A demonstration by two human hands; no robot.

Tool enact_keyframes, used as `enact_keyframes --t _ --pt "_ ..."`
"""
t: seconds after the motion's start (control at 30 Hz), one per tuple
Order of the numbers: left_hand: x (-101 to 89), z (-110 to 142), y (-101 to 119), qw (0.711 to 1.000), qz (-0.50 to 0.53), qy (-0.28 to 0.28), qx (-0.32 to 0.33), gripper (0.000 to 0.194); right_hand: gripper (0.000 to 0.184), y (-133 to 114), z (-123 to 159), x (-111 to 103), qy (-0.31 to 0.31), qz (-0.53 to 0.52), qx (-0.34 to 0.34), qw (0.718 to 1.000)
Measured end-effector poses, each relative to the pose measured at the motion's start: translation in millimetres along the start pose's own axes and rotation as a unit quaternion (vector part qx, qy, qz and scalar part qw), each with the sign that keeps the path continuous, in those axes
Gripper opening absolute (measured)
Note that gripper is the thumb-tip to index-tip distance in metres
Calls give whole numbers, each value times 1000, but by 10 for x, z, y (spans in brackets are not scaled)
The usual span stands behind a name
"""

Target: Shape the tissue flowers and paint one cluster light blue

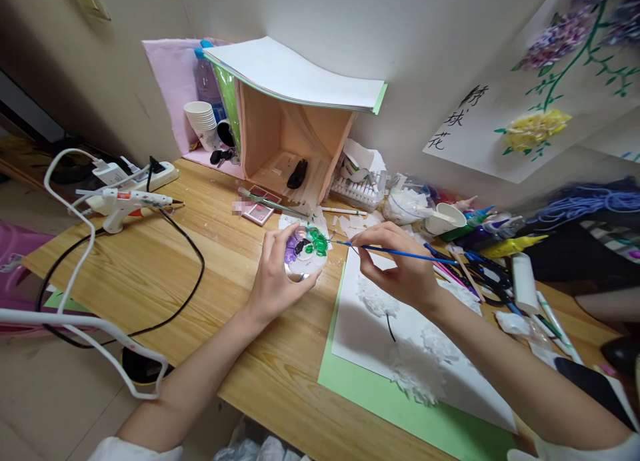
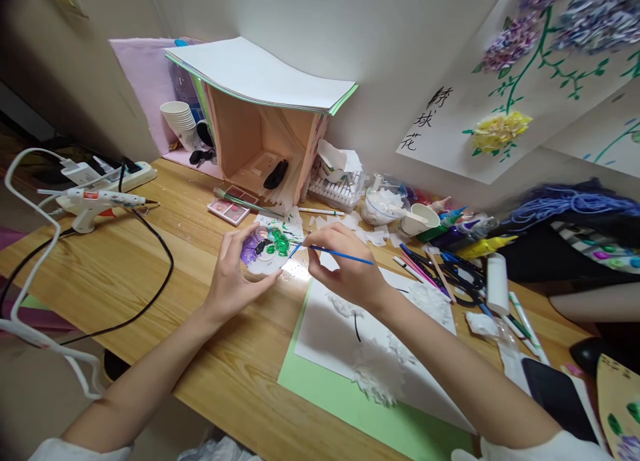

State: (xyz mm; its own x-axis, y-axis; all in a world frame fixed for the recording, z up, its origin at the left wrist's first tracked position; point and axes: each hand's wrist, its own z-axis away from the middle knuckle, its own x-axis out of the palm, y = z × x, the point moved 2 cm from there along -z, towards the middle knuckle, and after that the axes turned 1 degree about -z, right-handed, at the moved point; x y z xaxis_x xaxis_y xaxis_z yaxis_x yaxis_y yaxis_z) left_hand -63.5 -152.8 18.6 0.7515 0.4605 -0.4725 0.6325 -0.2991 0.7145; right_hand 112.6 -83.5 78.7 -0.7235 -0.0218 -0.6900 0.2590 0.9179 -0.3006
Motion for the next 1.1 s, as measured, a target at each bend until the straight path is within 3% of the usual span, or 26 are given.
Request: enact_keyframes --t 0.37,0.57,0.67,1.1 --pt "3 -5 -7 1000 -16 1 -9 71 24 33 27 -66 0 -39 29 999" --pt "1 -4 -13 1000 -20 -1 -5 71 15 149 122 -69 40 -133 157 978" --pt "1 -4 -11 1000 -20 -6 -3 71 12 181 144 -44 46 -160 190 968" --pt "-6 -9 -14 1000 -17 -3 -8 71 18 156 129 -57 -4 -134 115 984"
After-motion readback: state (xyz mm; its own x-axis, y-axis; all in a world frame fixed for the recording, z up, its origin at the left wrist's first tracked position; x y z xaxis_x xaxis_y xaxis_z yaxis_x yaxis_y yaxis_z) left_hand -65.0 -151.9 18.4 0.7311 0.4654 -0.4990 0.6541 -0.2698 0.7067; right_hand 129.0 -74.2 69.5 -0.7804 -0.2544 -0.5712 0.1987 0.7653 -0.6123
